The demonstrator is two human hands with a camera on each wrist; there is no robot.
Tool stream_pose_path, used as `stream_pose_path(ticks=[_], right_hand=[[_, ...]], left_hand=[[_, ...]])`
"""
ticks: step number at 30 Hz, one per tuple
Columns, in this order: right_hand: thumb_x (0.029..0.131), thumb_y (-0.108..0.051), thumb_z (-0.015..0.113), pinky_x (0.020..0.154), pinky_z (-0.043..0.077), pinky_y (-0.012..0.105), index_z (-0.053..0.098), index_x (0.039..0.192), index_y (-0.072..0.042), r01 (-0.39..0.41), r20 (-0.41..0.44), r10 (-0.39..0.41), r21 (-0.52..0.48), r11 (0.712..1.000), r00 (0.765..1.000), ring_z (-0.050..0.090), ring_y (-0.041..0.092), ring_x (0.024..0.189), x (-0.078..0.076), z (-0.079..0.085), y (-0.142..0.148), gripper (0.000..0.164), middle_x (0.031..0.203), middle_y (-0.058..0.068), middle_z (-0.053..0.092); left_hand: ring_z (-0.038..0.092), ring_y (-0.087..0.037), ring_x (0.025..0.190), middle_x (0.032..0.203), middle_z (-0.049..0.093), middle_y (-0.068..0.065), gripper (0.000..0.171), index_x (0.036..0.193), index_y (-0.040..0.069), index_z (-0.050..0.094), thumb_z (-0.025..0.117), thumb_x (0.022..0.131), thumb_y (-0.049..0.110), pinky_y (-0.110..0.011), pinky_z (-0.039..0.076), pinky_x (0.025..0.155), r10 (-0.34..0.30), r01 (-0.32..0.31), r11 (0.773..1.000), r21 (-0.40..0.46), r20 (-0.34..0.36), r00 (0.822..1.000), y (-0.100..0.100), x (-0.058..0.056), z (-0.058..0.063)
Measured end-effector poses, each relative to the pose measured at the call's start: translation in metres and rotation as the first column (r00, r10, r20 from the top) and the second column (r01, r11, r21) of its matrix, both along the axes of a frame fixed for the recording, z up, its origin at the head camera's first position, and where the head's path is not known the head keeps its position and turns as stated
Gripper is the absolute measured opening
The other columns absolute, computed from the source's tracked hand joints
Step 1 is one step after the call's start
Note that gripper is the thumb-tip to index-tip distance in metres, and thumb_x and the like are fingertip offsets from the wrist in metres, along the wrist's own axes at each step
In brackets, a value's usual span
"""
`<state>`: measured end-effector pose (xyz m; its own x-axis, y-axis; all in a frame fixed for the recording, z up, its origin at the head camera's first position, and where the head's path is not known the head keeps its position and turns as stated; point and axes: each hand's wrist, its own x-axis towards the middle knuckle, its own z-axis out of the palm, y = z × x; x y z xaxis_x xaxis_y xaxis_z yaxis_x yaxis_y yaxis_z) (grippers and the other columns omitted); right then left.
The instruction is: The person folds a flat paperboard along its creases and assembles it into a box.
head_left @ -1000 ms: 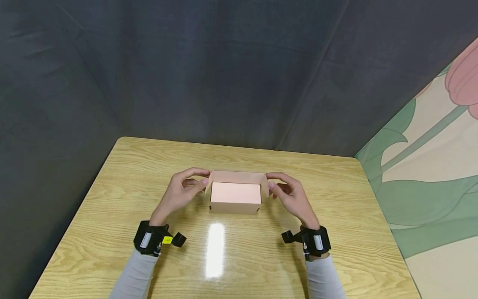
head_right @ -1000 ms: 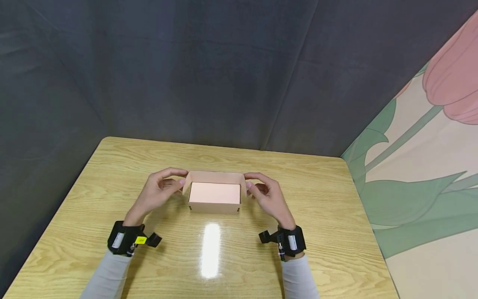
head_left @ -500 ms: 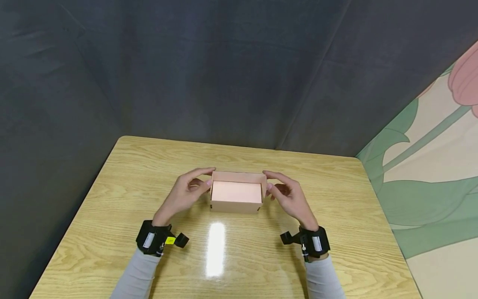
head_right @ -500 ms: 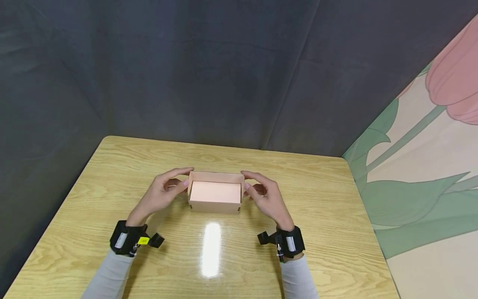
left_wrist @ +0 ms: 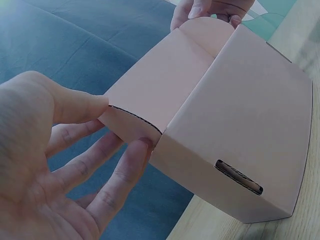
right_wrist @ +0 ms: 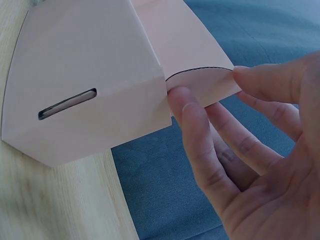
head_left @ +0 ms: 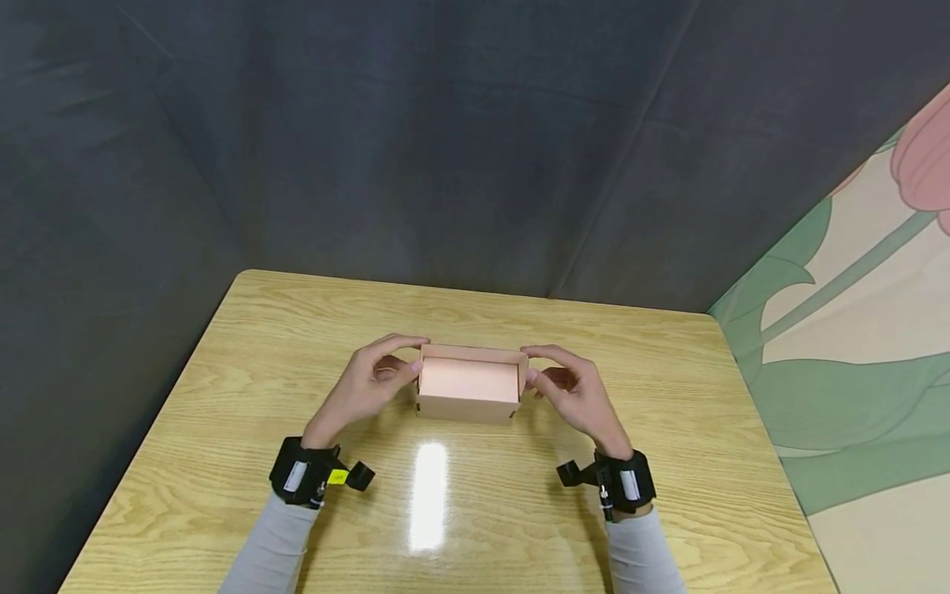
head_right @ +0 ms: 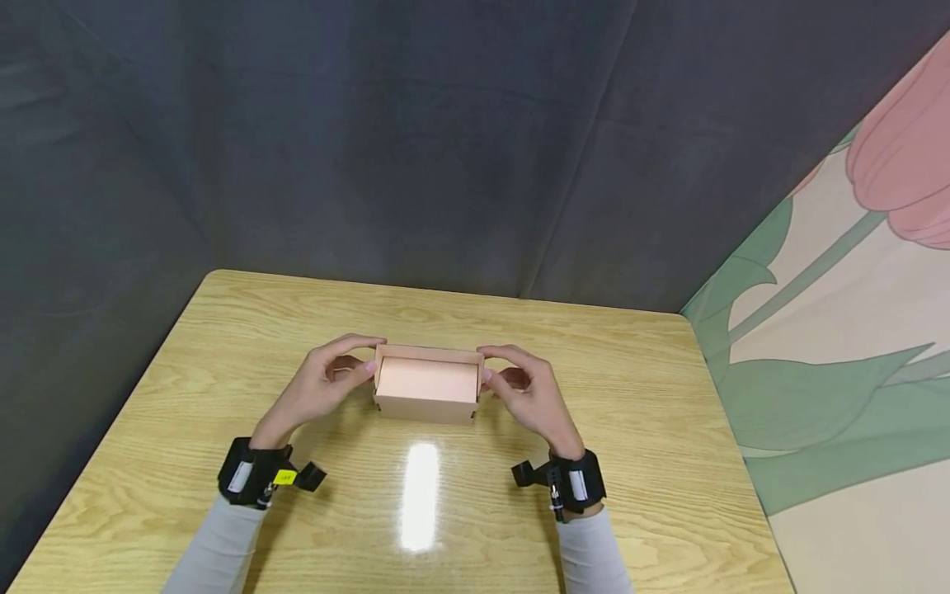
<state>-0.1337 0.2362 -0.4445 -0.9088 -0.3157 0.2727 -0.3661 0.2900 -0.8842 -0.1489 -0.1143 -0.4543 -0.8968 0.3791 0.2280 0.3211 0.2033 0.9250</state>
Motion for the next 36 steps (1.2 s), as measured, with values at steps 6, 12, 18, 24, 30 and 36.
stream_pose_path(ticks=[6,12,18,24,30,36], right_hand=[[0.1,0.0,0.072,0.069,0.065,0.044,0.073,0.134,-0.007,0.01,-0.005,-0.01,0.007,1.0,1.0,0.078,0.017,0.083,-0.0002,-0.0009,0.0,0.034,0.133,0.018,0.071],[0.098,0.0,0.075,0.078,0.063,0.03,0.075,0.13,-0.008,0.011,-0.03,-0.01,0.024,1.0,0.999,0.077,0.028,0.095,-0.0008,-0.0029,0.0006,0.033,0.13,0.014,0.073],[0.097,0.004,0.075,0.08,0.062,0.027,0.076,0.127,-0.005,-0.009,-0.098,0.013,0.041,0.999,0.995,0.074,0.028,0.102,-0.0019,-0.0062,0.0023,0.031,0.127,0.015,0.074],[0.095,0.006,0.076,0.078,0.061,0.026,0.077,0.124,-0.002,-0.021,-0.139,0.023,0.016,1.0,0.99,0.071,0.022,0.1,-0.0035,-0.0054,0.0027,0.03,0.124,0.016,0.074],[0.094,0.007,0.077,0.077,0.059,0.024,0.079,0.119,-0.002,-0.032,-0.145,0.035,0.022,0.999,0.989,0.07,0.021,0.103,-0.0033,-0.0055,0.0034,0.027,0.124,0.014,0.074],[0.093,0.009,0.077,0.076,0.058,0.025,0.079,0.115,0.001,-0.047,-0.172,0.052,0.03,0.998,0.984,0.07,0.023,0.105,-0.0037,-0.0064,0.0041,0.024,0.123,0.016,0.075]], left_hand=[[0.073,-0.028,0.109,0.139,0.067,-0.018,0.036,0.142,0.009,0.068,0.068,0.106,0.011,-0.042,0.061,0.098,-0.011,0.011,1.0,-0.008,-0.009,1.0,-0.0023,-0.0005,-0.0015],[0.072,-0.029,0.113,0.14,0.067,-0.015,0.036,0.141,0.012,0.069,0.07,0.105,0.011,-0.039,0.062,0.095,-0.026,0.026,1.0,0.002,0.015,1.0,-0.0035,0.0011,-0.0006],[0.07,-0.026,0.115,0.137,0.068,-0.008,0.035,0.139,0.017,0.071,0.071,0.104,0.012,-0.036,0.063,0.093,-0.03,0.03,1.0,0.009,0.026,0.999,-0.0043,0.0012,-0.0018],[0.07,-0.026,0.116,0.133,0.07,-0.009,0.034,0.135,0.01,0.072,0.074,0.101,0.007,-0.034,0.063,0.094,-0.027,0.028,0.999,0.041,-0.039,0.999,-0.003,-0.0015,-0.0035],[0.071,-0.026,0.115,0.129,0.072,-0.012,0.031,0.13,0.003,0.074,0.075,0.099,0.001,-0.034,0.063,0.092,-0.04,0.046,0.997,0.068,-0.087,0.995,-0.0031,-0.0014,-0.0042],[0.07,-0.02,0.116,0.128,0.073,-0.01,0.031,0.127,0.008,0.076,0.077,0.097,0.0,-0.036,0.064,0.093,-0.053,0.06,0.995,0.078,-0.088,0.995,-0.0035,-0.0016,-0.005]])
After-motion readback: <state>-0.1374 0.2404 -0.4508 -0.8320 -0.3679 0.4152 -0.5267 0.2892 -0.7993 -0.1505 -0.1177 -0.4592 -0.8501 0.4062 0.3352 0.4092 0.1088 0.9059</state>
